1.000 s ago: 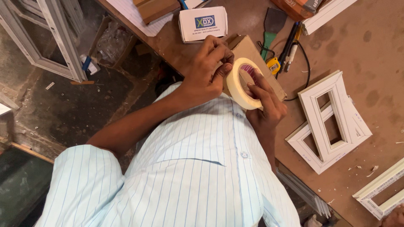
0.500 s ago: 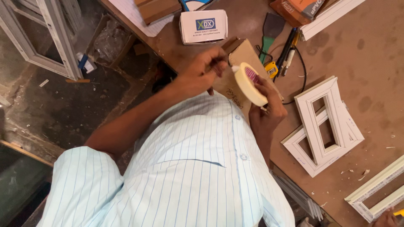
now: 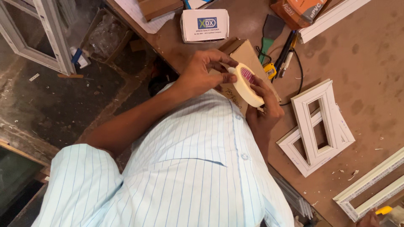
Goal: The person carries a cardboard box to a workbench and secures it with packing tape. They then pick up white frame pieces, align them, and assemble them into a rectangular frame on the table.
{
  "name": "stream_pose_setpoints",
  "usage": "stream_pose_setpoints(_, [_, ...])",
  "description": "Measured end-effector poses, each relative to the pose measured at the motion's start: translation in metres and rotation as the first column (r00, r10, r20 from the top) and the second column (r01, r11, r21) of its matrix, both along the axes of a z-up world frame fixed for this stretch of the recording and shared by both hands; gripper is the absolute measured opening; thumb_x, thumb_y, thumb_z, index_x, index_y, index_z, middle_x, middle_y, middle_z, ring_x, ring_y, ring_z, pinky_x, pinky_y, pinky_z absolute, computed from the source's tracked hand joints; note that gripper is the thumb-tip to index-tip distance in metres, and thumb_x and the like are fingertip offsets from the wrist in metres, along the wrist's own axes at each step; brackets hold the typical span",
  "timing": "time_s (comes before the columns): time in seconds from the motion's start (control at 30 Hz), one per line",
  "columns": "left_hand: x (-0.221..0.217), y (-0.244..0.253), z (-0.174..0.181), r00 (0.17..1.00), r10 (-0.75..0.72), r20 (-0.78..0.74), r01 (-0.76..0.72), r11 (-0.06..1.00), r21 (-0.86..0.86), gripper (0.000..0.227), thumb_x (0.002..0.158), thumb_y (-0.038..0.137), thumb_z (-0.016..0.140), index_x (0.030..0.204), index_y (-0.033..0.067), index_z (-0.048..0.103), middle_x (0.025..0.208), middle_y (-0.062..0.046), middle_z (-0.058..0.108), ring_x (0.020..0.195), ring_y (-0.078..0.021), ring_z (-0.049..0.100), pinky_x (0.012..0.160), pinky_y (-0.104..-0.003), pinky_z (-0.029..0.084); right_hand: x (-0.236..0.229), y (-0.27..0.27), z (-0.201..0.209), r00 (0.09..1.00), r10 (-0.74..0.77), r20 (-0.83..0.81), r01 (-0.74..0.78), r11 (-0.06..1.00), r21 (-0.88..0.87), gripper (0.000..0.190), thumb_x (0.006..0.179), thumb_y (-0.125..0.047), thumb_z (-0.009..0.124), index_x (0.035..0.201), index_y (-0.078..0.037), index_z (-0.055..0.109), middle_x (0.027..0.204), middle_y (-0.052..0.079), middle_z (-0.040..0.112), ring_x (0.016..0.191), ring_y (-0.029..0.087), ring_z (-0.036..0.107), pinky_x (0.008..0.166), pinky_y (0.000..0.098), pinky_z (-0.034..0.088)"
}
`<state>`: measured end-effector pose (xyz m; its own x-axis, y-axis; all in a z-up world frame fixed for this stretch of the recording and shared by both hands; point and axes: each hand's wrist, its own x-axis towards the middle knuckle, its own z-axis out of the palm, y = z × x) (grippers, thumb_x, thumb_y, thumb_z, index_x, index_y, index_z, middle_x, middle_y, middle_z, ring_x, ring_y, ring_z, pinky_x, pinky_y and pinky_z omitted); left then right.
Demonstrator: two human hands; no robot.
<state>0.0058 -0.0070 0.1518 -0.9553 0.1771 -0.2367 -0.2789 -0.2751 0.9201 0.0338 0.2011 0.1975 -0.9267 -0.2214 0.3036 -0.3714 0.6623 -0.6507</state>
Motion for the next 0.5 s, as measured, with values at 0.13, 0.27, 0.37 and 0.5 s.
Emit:
stream_pose_setpoints(0.13, [-0.004,0.001,-0.005,0.998,0.053,0.040,-0.057,0.995,0.086,0.017,0.089,0.009,0.081,0.100,-0.0019,0.076,0.099,-0.007,0.077,0.082,-0.0125,0.076,0.062,-0.028,0.068,0.002,0.000,-0.002,0.999,-0.013,0.039,0.014,1.000,-0.011,0.020,0.090,0.008,0.064,0.108,0.005,0.071,0.120,0.021,0.074,0.116,0.031,0.075,0.101,0.0367,0.059])
stream_pose_setpoints(0.27, [-0.006,0.002,-0.010,0.998,0.063,-0.029,-0.065,0.993,-0.099,0.011,0.088,0.008,0.080,0.095,-0.0002,0.076,0.089,-0.006,0.077,0.078,-0.0113,0.075,0.061,-0.026,0.064,0.003,0.001,-0.002,0.995,-0.034,0.094,0.035,0.999,-0.016,0.018,0.091,0.005,0.070,0.109,0.004,0.072,0.119,0.019,0.075,0.112,0.029,0.076,0.098,0.0358,0.060])
stream_pose_setpoints(0.37, [-0.011,0.003,-0.016,0.972,0.090,-0.216,-0.143,0.958,-0.247,0.009,0.089,0.007,0.079,0.093,-0.0006,0.077,0.086,-0.007,0.077,0.073,-0.0108,0.073,0.058,-0.024,0.063,0.002,0.003,-0.001,0.995,-0.008,0.104,0.008,1.000,0.000,0.018,0.088,0.002,0.078,0.106,0.003,0.073,0.111,0.017,0.077,0.110,0.029,0.077,0.098,0.0365,0.060])
stream_pose_setpoints(0.5, [-0.014,0.008,-0.031,0.980,0.053,-0.192,-0.117,0.934,-0.339,0.010,0.086,0.007,0.080,0.093,0.0007,0.078,0.081,-0.007,0.078,0.068,-0.0097,0.072,0.058,-0.026,0.059,0.000,0.005,0.003,0.998,0.056,0.026,-0.059,0.988,0.139,0.018,0.086,-0.001,0.083,0.101,0.000,0.073,0.104,0.016,0.077,0.112,0.031,0.076,0.105,0.0417,0.056])
